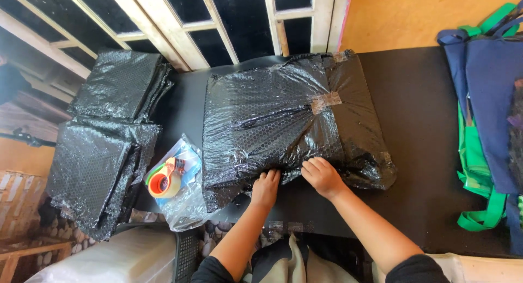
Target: Wrapping a large item in black bubble wrap and securing it with clear packing tape using a hand-held dispenser.
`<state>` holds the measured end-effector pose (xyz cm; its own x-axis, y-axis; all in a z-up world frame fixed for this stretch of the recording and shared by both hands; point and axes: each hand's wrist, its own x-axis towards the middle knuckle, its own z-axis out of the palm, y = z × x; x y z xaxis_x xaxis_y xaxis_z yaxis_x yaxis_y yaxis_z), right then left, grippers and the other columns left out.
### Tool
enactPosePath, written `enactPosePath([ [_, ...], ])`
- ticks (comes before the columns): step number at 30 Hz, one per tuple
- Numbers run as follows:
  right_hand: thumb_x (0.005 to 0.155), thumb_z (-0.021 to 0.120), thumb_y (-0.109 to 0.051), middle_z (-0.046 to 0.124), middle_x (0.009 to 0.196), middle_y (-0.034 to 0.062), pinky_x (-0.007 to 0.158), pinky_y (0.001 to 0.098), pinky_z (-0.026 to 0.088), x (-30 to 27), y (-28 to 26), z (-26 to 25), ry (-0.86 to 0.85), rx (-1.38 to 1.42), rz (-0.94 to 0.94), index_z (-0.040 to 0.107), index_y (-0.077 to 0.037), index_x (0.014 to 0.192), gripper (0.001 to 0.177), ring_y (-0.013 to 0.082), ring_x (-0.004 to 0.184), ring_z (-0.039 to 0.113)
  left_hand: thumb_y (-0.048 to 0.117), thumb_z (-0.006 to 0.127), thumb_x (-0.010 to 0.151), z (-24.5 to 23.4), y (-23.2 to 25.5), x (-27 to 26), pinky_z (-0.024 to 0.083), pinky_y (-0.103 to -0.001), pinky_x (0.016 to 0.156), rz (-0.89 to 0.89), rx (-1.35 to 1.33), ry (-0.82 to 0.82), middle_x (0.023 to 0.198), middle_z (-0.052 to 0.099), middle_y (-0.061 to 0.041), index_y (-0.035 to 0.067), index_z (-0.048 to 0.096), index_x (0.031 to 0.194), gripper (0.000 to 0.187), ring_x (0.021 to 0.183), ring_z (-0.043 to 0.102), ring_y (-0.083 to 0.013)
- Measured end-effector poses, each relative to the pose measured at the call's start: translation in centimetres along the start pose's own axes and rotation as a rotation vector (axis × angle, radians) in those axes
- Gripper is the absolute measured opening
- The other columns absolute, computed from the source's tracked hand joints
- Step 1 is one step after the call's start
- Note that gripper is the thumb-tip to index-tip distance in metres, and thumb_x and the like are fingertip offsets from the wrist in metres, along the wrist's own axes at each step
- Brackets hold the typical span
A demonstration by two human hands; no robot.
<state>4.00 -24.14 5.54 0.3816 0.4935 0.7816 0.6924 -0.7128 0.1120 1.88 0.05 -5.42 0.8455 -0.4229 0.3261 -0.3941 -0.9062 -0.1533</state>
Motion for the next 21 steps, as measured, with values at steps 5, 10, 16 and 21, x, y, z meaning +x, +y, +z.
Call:
enactPosePath([
  [5,0.104,0.060,-0.009,0.060,0.077,0.0015,0.077,0.0285,0.056,0.8,0.7,-0.2,-0.007,-0.019,0.057,0.066,-0.012,0.085,0.020,0.0188,0.078,0.065,0.016,0.066,0.081,-0.6,-0.1,0.1,0.058,-0.037,0.064,-0.024,-0.045,-0.138,0.125,0.063,-0.004,0.016,0.057,0.136,0.056,0.094,0.065,-0.0274],
  [10,0.098,0.066,-0.020,0.058,0.079,-0.0072,0.065,0.0200,0.054,-0.9,1.1,2.0,-0.129,-0.086,0.175,0.065,-0.023,0.089,0.010,0.0106,0.077,0.064,0.024,0.064,0.097,-6.5,-0.1,0.9,0.049,-0.035,0.075,0.104,-0.019,0.370,0.113,0.064,-0.001,0.022,0.069,0.122,0.026,0.100,0.062,-0.0248],
  [16,0.096,0.068,-0.036,0.060,0.072,-0.0091,0.062,0.0216,0.057,-1.4,0.1,3.4,-0.287,0.057,0.564,0.064,-0.023,0.079,0.022,0.0122,0.075,0.068,0.064,0.078,0.072,-6.9,-0.4,5.4,0.026,-0.056,0.118,-0.009,-0.044,0.426,0.151,0.053,-0.009,0.018,0.058,0.140,0.084,0.145,0.044,-0.0328],
  [21,0.087,0.077,-0.035,0.064,0.068,-0.0095,0.062,0.0250,0.058,-1.6,0.1,4.2,-0.362,0.097,0.743,0.068,-0.024,0.080,0.016,0.0134,0.071,0.070,0.056,0.082,0.072,-4.9,-1.7,7.1,0.037,-0.053,0.111,-0.075,-0.175,0.210,0.138,0.063,-0.001,0.025,0.066,0.128,0.066,0.132,0.056,-0.0246],
])
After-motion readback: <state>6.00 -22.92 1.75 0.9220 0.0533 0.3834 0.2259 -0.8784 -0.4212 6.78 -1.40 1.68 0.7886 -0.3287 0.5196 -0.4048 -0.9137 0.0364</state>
